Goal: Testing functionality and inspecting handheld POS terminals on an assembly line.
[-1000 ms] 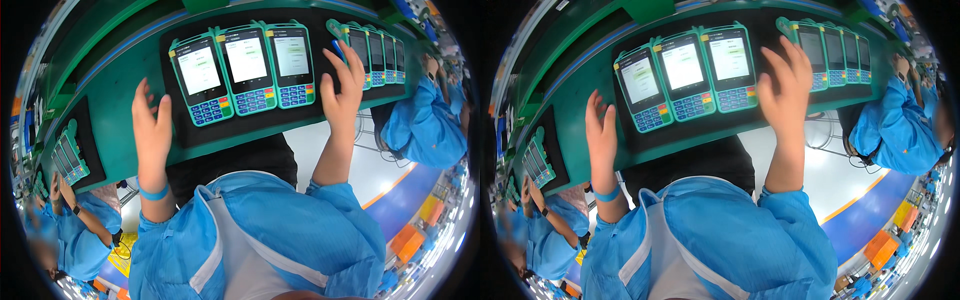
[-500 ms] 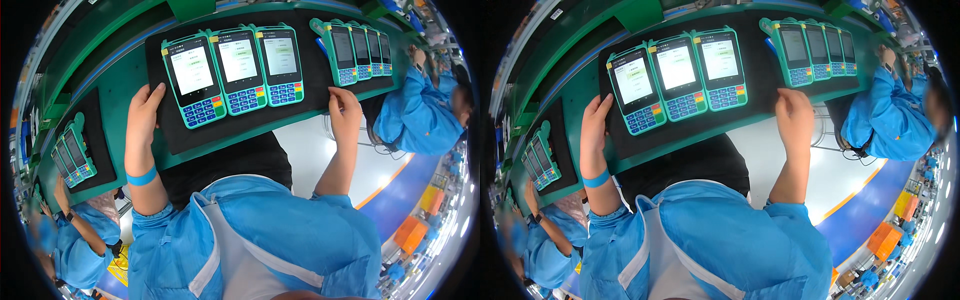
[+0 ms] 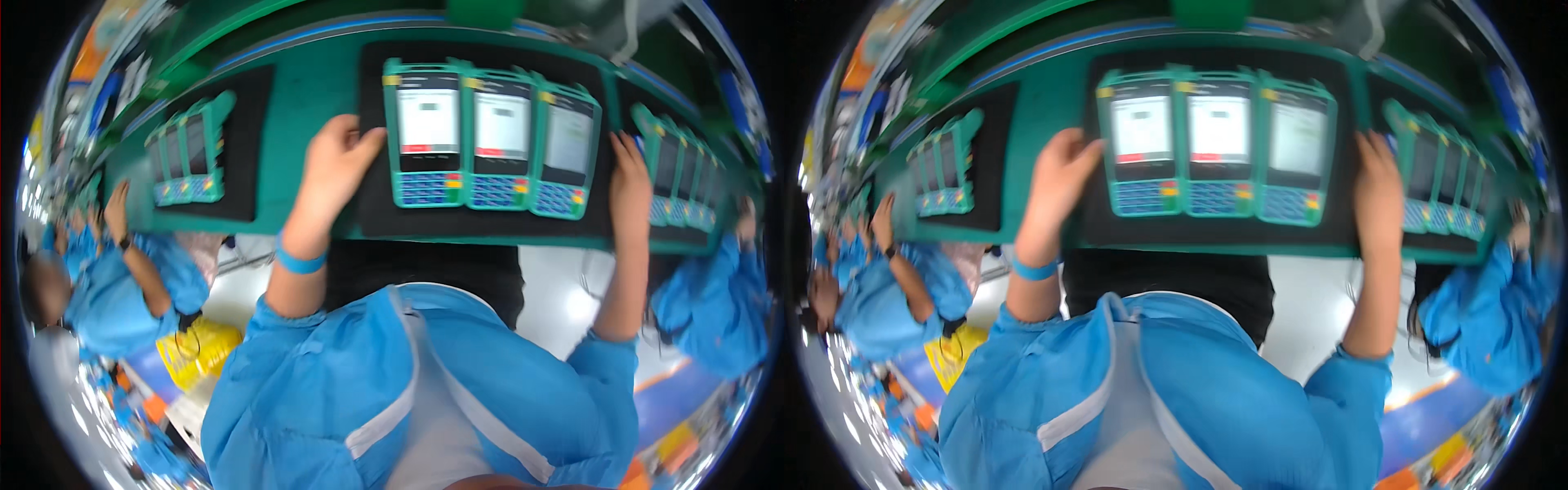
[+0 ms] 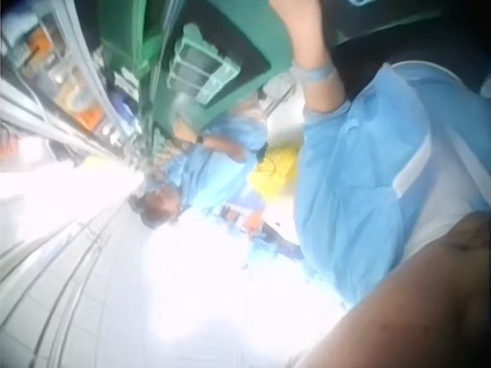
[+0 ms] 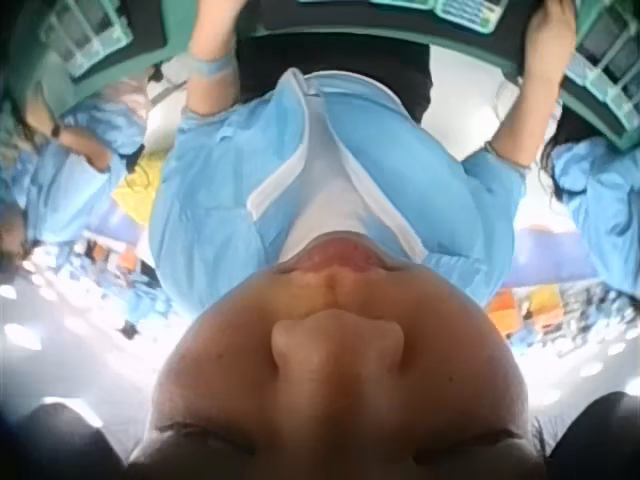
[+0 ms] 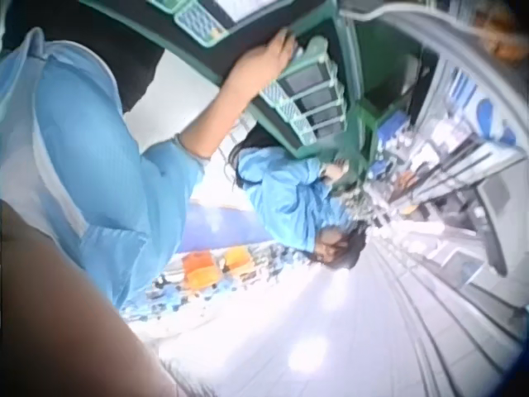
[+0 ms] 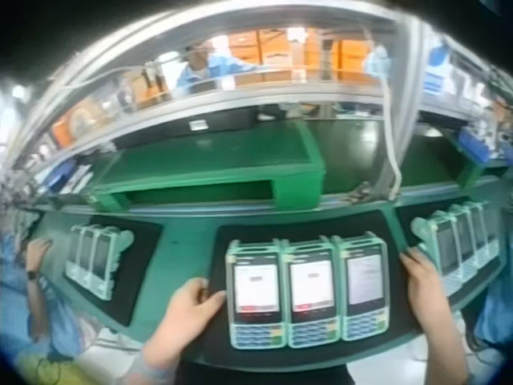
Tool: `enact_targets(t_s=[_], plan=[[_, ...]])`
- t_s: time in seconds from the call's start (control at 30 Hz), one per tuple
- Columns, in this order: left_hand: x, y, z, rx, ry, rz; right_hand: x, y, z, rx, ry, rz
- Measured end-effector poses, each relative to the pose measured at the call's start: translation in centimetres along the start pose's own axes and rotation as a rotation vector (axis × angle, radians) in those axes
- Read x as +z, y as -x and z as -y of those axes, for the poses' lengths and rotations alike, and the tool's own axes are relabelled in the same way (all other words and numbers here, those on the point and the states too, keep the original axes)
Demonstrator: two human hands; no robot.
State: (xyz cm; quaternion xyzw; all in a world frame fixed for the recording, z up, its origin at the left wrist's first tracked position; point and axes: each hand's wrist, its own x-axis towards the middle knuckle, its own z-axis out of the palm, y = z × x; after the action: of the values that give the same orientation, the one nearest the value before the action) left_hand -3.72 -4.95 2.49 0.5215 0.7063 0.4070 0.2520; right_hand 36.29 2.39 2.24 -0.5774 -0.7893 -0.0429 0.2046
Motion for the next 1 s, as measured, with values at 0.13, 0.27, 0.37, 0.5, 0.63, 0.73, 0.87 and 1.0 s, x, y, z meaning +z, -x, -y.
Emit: enact_targets(t_s=[0.13, 0.27, 0.37, 0.5, 0.63, 0.73, 0.87, 1.0], plan=[[-1.3, 0.5, -0.5, -0.013, -0.026, 0.118, -0.3, 0.2, -0.7, 0.015, 0.043, 0.035], [-2.4, 1.9, -0.5, -0.029, 0.064, 0.173, -0.6, 0.4, -1.8, -0.034, 0.127, 0.047], [-3.7, 2.1, 0.7, 0.038, -0.052, 0.122, -0.5, 0.9, -3.1, -0.065, 0.176, 0.062], [-4.6, 1.9, 2.5, -0.012, 0.051, 0.132, -1.7, 1.5, -5.8, -0.021, 0.194, 0.072], [-4.3, 1.8, 2.9, -0.061, 0.142, 0.087, -3.0, 1.6, -8.5, -0.037, 0.162, 0.077], [-4.2, 1.8, 2.6, -0.05, 0.125, 0.074, -2.8, 1.8, -10.3, 0.05, 0.157, 0.059], [-4.2, 1.8, 2.4, -0.05, 0.112, 0.064, -2.2, 1.9, -12.9, -0.025, 0.21, 0.007], [-3.5, 2.0, 1.7, -0.017, 0.081, 0.062, -3.0, 1.8, -14.5, 0.107, 0.291, 0.034]])
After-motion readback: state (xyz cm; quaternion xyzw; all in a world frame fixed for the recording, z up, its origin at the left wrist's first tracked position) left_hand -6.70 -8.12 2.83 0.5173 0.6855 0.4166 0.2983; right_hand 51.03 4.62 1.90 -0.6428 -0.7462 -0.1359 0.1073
